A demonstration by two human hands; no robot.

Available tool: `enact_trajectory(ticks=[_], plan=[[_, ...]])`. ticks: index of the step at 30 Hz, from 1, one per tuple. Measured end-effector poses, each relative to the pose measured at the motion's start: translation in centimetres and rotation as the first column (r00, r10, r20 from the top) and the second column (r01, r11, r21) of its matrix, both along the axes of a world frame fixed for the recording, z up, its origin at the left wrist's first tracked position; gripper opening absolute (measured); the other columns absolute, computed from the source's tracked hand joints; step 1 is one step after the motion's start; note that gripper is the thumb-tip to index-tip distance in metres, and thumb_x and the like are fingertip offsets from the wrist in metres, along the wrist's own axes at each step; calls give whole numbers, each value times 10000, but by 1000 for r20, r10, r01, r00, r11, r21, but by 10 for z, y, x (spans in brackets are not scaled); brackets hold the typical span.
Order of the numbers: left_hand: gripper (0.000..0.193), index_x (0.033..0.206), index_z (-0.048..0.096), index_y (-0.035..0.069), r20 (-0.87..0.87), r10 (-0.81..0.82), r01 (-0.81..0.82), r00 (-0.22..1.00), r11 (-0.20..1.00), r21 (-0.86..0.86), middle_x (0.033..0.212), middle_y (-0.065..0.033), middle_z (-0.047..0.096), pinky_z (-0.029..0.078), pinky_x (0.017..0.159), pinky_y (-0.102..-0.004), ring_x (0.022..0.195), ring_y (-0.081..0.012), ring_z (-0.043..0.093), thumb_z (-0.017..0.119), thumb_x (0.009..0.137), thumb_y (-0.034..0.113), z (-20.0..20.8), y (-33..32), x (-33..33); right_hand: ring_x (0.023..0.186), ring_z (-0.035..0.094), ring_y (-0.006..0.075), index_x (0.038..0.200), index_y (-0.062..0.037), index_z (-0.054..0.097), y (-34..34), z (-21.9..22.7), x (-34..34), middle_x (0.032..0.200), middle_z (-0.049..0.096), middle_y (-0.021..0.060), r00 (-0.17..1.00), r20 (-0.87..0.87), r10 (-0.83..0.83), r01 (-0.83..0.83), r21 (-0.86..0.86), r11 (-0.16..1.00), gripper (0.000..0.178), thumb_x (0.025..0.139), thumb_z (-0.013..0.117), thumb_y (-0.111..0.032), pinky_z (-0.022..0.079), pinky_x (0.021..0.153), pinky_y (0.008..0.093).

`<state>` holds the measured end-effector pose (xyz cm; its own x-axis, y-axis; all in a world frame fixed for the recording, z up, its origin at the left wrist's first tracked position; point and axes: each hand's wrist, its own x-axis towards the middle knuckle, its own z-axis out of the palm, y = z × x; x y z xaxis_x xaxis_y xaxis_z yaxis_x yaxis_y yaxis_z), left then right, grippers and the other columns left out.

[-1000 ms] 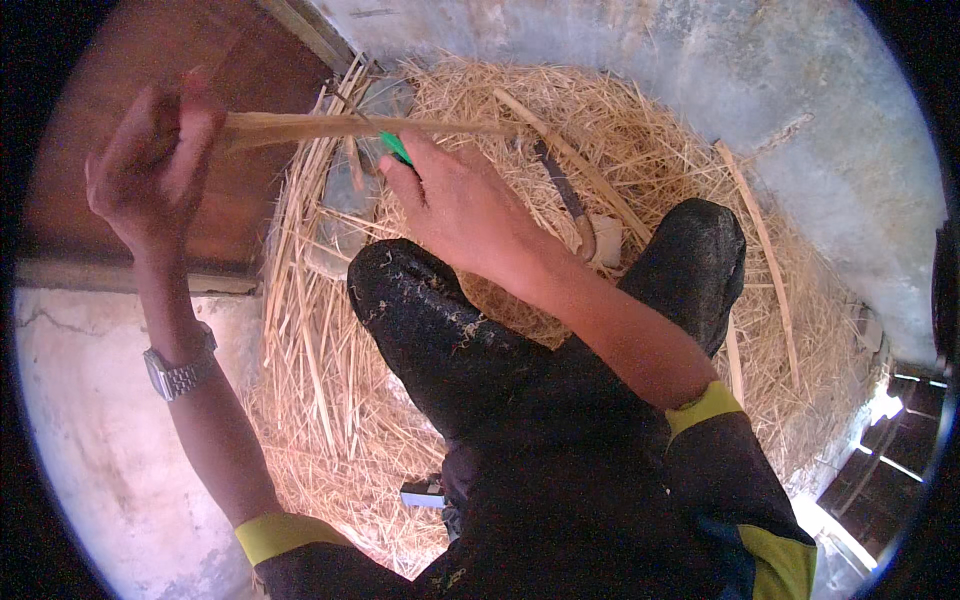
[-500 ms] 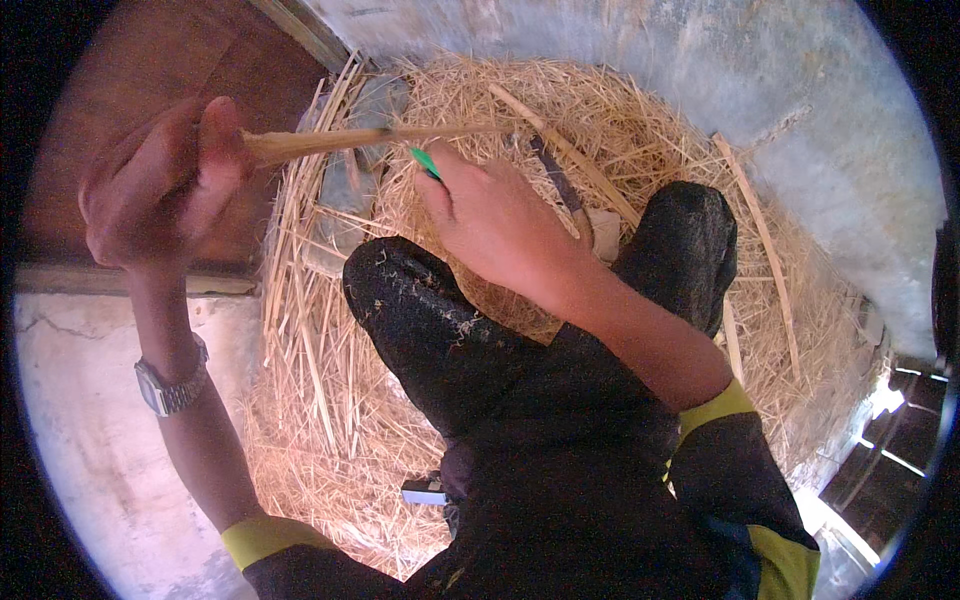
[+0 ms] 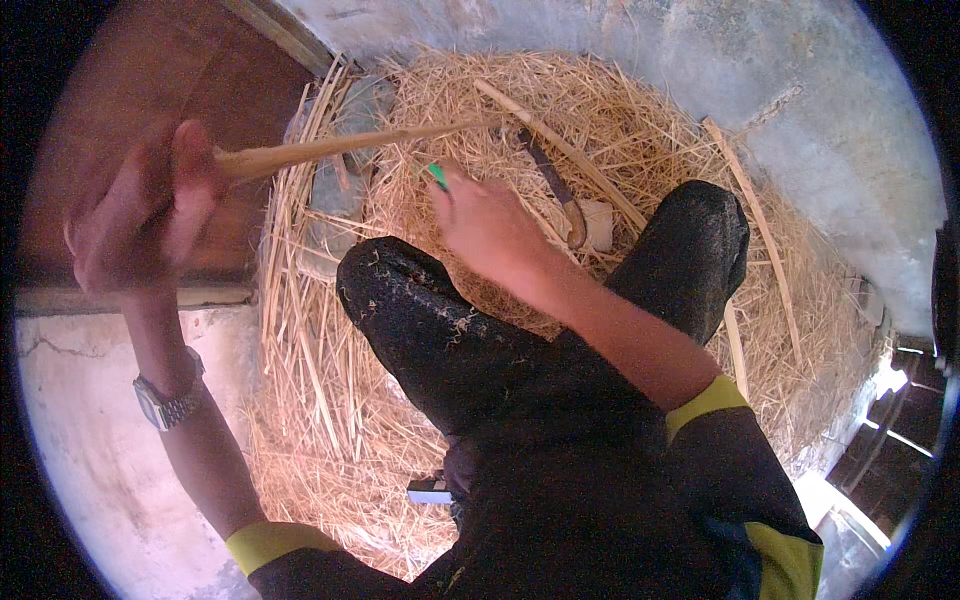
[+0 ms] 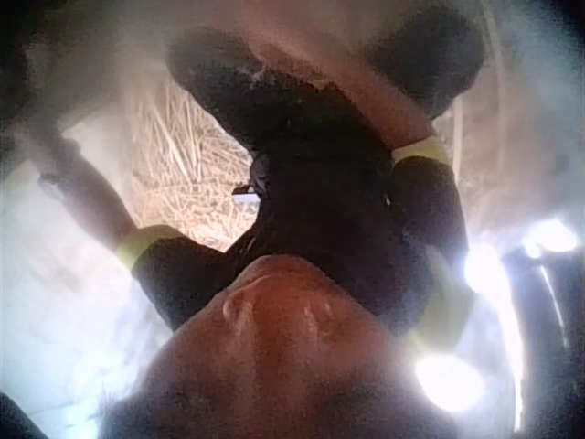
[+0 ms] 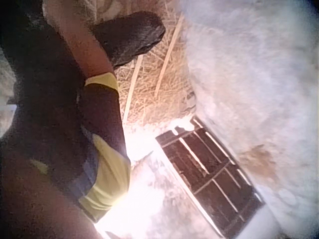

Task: The person sits on a bed of straw and uses a green knife to split a long bamboo strip into thinner slivers. They hold the strip with their left hand and carefully shave off thin layers with the knife in their right hand, repeating the process along the length of the material.

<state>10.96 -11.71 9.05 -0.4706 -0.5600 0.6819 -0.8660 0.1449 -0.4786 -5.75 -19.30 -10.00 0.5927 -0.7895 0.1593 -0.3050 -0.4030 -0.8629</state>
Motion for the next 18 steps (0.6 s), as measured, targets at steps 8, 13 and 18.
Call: enact_trajectory(ticks=[8, 13, 18], plan=[[113, 624, 652, 50, -13, 39, -39, 999, 999, 2, 488, -19, 581, 432, 419, -215, 403, -95, 527, 744, 683, 81, 1, 7, 4, 685, 576, 422, 986, 24, 487, -1, 4, 4, 706, 562, 277, 994, -51, 100, -99, 22, 995, 266, 897, 442, -222, 448, 622, 502], [127, 607, 649, 56, -28, 81, -80, 996, 997, 13, 478, -12, 578, 424, 413, -213, 394, -86, 517, 741, 690, 86, -4, 11, 3, 682, 570, 435, 996, 33, 492, -3, -56, -1, 713, 564, 281, 994, -70, 88, -100, -187, 977, 262, 890, 446, -203, 466, 615, 487], [141, 604, 648, 49, -190, 54, -44, 980, 997, 58, 494, -17, 589, 427, 430, -216, 413, -85, 521, 738, 701, 97, -6, 15, 14, 742, 578, 422, 1023, 13, 497, -6, -22, -6, 748, 567, 288, 933, -315, 172, -192, -34, 981, 286, 894, 430, -233, 474, 652, 479]])
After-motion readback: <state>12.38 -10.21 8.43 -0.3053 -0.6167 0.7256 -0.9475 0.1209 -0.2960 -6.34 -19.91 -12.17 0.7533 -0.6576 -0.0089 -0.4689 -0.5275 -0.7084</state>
